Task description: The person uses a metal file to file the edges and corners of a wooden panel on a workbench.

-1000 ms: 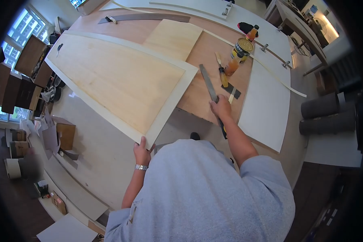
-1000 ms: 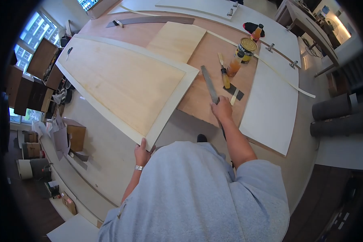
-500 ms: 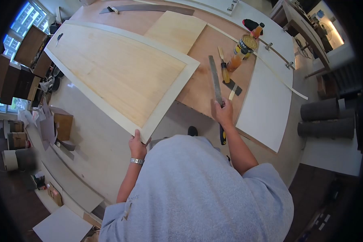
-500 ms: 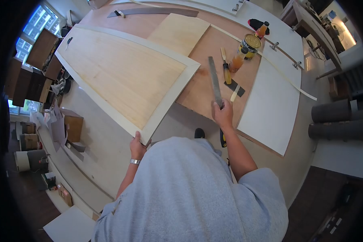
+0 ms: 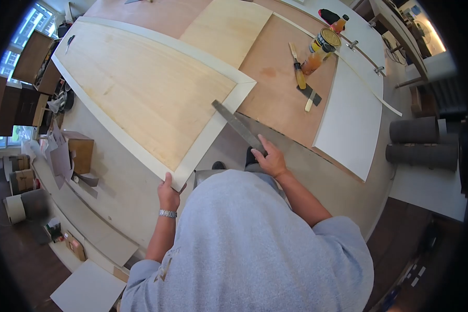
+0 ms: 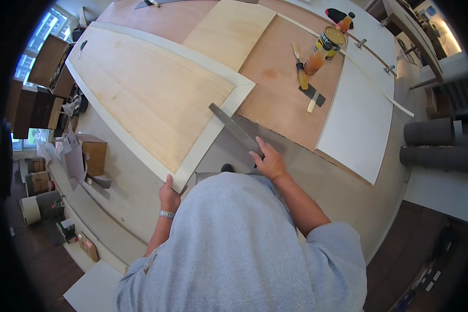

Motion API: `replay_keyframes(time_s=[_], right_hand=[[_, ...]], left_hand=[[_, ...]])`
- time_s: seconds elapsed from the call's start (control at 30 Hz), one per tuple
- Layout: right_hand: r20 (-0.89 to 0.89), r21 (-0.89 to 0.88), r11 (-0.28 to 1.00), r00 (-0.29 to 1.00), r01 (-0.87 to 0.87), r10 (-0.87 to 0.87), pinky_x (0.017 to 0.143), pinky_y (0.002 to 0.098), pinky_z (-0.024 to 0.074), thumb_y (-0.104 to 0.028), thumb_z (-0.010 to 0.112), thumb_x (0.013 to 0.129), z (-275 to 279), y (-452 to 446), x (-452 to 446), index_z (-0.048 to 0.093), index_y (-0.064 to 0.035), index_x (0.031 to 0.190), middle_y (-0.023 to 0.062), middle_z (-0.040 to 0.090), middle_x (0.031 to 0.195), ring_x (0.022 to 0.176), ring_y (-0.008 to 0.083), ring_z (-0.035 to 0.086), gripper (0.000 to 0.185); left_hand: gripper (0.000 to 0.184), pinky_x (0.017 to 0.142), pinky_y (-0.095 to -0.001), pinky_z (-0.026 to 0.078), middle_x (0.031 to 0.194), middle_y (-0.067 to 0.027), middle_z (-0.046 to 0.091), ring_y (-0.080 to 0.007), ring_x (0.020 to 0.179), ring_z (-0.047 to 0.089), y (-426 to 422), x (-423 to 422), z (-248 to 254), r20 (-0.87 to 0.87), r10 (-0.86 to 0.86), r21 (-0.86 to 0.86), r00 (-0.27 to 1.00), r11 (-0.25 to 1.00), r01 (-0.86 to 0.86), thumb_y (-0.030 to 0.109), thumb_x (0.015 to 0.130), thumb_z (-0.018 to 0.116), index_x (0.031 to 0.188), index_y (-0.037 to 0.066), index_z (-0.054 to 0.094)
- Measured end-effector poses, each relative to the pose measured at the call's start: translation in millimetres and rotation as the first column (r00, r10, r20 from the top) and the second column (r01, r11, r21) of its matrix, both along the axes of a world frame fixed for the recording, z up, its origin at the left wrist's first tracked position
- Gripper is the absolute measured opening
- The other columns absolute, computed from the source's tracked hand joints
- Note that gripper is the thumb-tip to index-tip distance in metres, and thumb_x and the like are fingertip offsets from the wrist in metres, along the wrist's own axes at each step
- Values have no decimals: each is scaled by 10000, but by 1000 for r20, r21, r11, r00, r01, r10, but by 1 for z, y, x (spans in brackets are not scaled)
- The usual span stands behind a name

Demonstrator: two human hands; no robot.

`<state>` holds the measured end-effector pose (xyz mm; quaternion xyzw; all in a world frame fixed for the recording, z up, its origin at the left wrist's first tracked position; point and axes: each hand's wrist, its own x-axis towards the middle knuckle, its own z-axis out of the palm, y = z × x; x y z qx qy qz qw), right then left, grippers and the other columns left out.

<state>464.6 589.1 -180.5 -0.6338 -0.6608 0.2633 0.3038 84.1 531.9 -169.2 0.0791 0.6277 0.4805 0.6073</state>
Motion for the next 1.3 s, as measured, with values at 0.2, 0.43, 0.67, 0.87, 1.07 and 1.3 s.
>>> replay_keyframes(time_s=[0.2, 0.43, 0.67, 0.87, 1.07, 1.3], right_hand=[[28, 88, 996, 1000, -16, 14, 660, 421, 537, -275, 694, 915, -26, -16, -32, 569, -176, 1389, 115, 610, 910, 777, 333, 636, 501], [-24, 137, 990, 999, 28, -25, 639, 431, 523, -231, 676, 932, -52, -8, -36, 600, -213, 1360, 117, 569, 870, 742, 333, 620, 435], [-117, 191, 981, 993, 17, 6, 641, 434, 517, -222, 667, 940, -48, 59, -49, 608, -200, 1344, 123, 554, 875, 746, 329, 618, 409], [-54, 254, 966, 998, 47, -35, 641, 421, 524, -223, 685, 926, -54, 29, -28, 619, -200, 1327, 113, 571, 872, 738, 323, 621, 407], [-33, 204, 975, 995, -88, 97, 615, 406, 529, -215, 699, 910, -69, 5, -36, 613, -225, 1343, 100, 572, 842, 668, 322, 614, 442], [-106, 288, 958, 993, -10, 43, 589, 414, 502, -206, 685, 917, -55, 73, -48, 615, -224, 1348, 102, 528, 797, 668, 311, 598, 437]], left_hand=[[463, 871, -471, 569, 1218, -131, 641, -271, 1062, 664, -7, -14, 0, -19, -96, 7, 995, 995, 96, 415, 1044, 491, 1259, 6, 501], [489, 840, -451, 581, 1193, -144, 643, -269, 1029, 670, -6, -16, -1, -33, -139, -24, 990, 990, 138, 425, 1044, 486, 1256, -16, 509], [472, 849, -459, 572, 1199, -131, 639, -262, 1041, 659, -4, -9, 3, -34, -91, -25, 995, 996, 91, 410, 1045, 491, 1266, -7, 509], [458, 863, -455, 572, 1216, -120, 645, -252, 1075, 653, -5, -9, -2, -30, -61, -45, 998, 997, 60, 411, 1042, 498, 1258, 7, 518], [453, 884, -457, 565, 1218, -114, 647, -254, 1093, 650, -4, -7, 2, -28, -71, -50, 997, 996, 69, 411, 1043, 498, 1248, 8, 523], [423, 912, -479, 546, 1255, -104, 632, -260, 1104, 644, -4, -11, 0, -29, -87, -93, 996, 992, 84, 395, 1050, 485, 1264, 32, 516]])
